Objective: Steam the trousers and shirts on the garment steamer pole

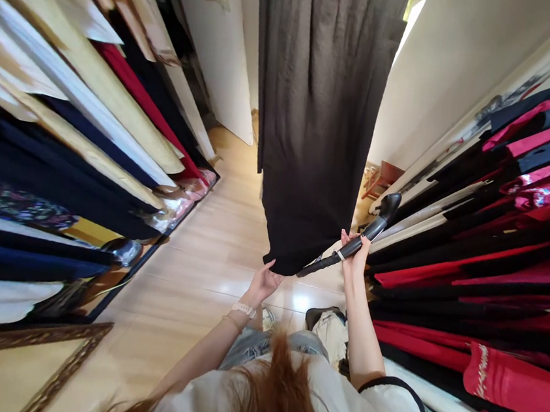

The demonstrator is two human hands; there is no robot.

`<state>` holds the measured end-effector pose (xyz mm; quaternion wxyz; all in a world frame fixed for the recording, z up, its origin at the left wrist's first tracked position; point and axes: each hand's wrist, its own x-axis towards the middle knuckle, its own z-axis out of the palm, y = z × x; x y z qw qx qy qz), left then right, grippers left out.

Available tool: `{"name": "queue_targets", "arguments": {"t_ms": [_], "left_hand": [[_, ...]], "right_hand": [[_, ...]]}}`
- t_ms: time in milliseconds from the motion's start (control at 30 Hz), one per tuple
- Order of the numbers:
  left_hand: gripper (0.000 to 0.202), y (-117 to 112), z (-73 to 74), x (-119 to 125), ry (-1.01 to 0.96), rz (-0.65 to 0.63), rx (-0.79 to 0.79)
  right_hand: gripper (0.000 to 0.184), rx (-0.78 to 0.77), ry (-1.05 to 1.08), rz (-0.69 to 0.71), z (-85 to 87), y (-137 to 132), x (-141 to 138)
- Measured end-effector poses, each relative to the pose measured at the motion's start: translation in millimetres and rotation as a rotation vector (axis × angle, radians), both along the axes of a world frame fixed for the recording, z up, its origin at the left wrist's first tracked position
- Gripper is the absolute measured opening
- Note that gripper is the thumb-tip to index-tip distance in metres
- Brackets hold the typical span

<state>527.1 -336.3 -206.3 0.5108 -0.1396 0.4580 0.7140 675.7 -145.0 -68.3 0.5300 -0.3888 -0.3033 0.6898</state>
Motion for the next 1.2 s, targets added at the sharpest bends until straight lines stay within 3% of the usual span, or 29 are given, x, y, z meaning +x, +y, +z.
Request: {"name": "queue_targets", "arguments": {"t_ms": [100, 167, 233, 300, 400, 467, 567, 700, 800, 900, 1033, 1200], "left_hand": [[0.027, 25.2, 5.1, 15.4, 0.131, -0.031, -0.084], [0.035, 41.9, 19.6, 26.4, 0.251, -0.039, -0.068], [0.033, 59.7, 42.4, 35.7, 0.419, -0.132, 0.07], [0.034, 77.9, 68.5, 42.6, 0.692, -0.345, 0.327], [0.061, 100.1, 102.9, 48.0, 1.054, -0.63, 0.62], [0.076, 109.0, 120.1, 48.3, 1.067, -0.682, 0.655], [0.088, 114.0, 140.7, 46.1, 0.919, -0.644, 0.605], [0.098, 112.8, 163.5, 40.0, 0.767, -0.517, 0.587], [0.083, 108.8, 176.1, 26.0, 0.723, -0.47, 0.679], [0.067, 100.2, 184.4, 0.4, 0.702, -0.447, 0.687], [0.051, 83.5, 190.2, -41.7, 0.699, -0.398, 0.544], [0.036, 73.2, 195.3, -90.6, 0.702, -0.349, 0.33]], "right_hand": [[0.027, 0.025, -0.05, -0.068, 5.2, 1.1, 8.2], [0.027, 0.057, -0.086, -0.119, 7.5, -2.0, 8.8], [0.028, 0.095, -0.117, -0.171, 10.5, -8.4, 6.6], [0.03, 0.133, -0.138, -0.211, 15.2, -16.5, 2.2], [0.033, 0.183, -0.153, -0.251, 24.6, -27.0, -8.3], [0.034, 0.209, -0.154, -0.27, 31.1, -31.4, -16.9], [0.037, 0.245, -0.22, -0.3, 40.3, -35.8, -29.7], [0.047, 0.334, -0.501, -0.373, 52.5, -43.4, -38.7], [0.035, 0.454, -0.605, -0.313, 61.1, -49.3, -37.0], [0.033, 0.55, -0.477, -0.331, 67.3, -47.8, -31.9], [0.036, 0.442, -0.432, -0.431, 67.3, -26.9, -22.8], [0.035, 0.311, -0.51, -0.45, 49.2, 9.2, -12.9]]}}
